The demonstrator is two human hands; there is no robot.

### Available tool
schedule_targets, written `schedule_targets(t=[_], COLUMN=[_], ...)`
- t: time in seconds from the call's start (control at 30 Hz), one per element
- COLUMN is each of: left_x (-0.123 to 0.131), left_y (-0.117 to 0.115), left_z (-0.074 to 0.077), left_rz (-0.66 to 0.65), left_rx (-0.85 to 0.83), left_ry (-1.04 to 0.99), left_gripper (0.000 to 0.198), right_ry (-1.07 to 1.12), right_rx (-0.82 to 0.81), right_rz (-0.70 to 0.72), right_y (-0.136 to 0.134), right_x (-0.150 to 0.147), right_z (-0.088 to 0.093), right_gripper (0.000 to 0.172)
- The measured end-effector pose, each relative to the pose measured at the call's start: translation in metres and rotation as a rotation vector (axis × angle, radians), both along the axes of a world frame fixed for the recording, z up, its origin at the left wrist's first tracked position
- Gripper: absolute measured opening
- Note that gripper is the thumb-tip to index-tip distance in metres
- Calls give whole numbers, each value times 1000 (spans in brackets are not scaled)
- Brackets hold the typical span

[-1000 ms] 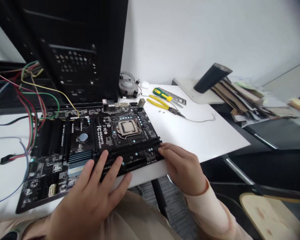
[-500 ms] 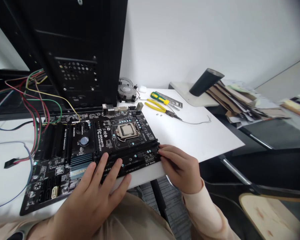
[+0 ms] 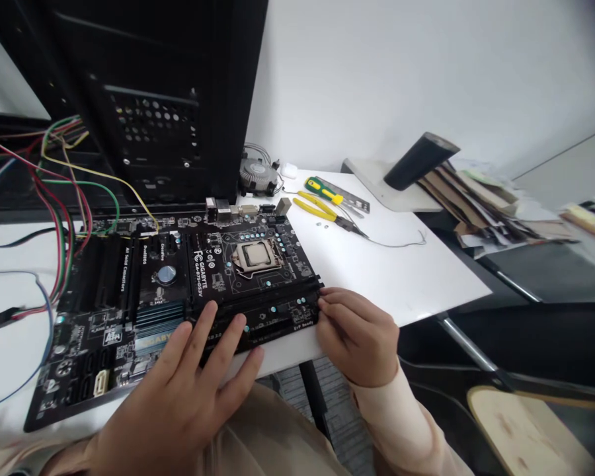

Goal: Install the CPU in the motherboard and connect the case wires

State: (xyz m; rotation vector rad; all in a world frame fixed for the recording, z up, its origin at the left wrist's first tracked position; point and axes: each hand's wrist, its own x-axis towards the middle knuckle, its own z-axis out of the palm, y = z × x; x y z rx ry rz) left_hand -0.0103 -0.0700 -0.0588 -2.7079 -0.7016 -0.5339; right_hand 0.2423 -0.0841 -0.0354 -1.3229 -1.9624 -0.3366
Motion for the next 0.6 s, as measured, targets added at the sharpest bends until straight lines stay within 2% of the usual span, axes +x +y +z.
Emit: schedule_targets(t=[0.37,0.5,0.6], left_x=[-2,0,2], left_y=[-2,-1,0], left_z=[3,3,3], left_rz=[-7,0,2], left_rx=[-13,17,27], left_ry=[43,15,10], left_gripper=[52,54,56], right_ry=[-14,92,145], right_rx=[-22,20,31], right_rz=[-25,-37,-100], right_y=[0,-2,-4], right_x=[0,1,1], right_z=[-3,-8,-11], right_gripper=[21,16,15])
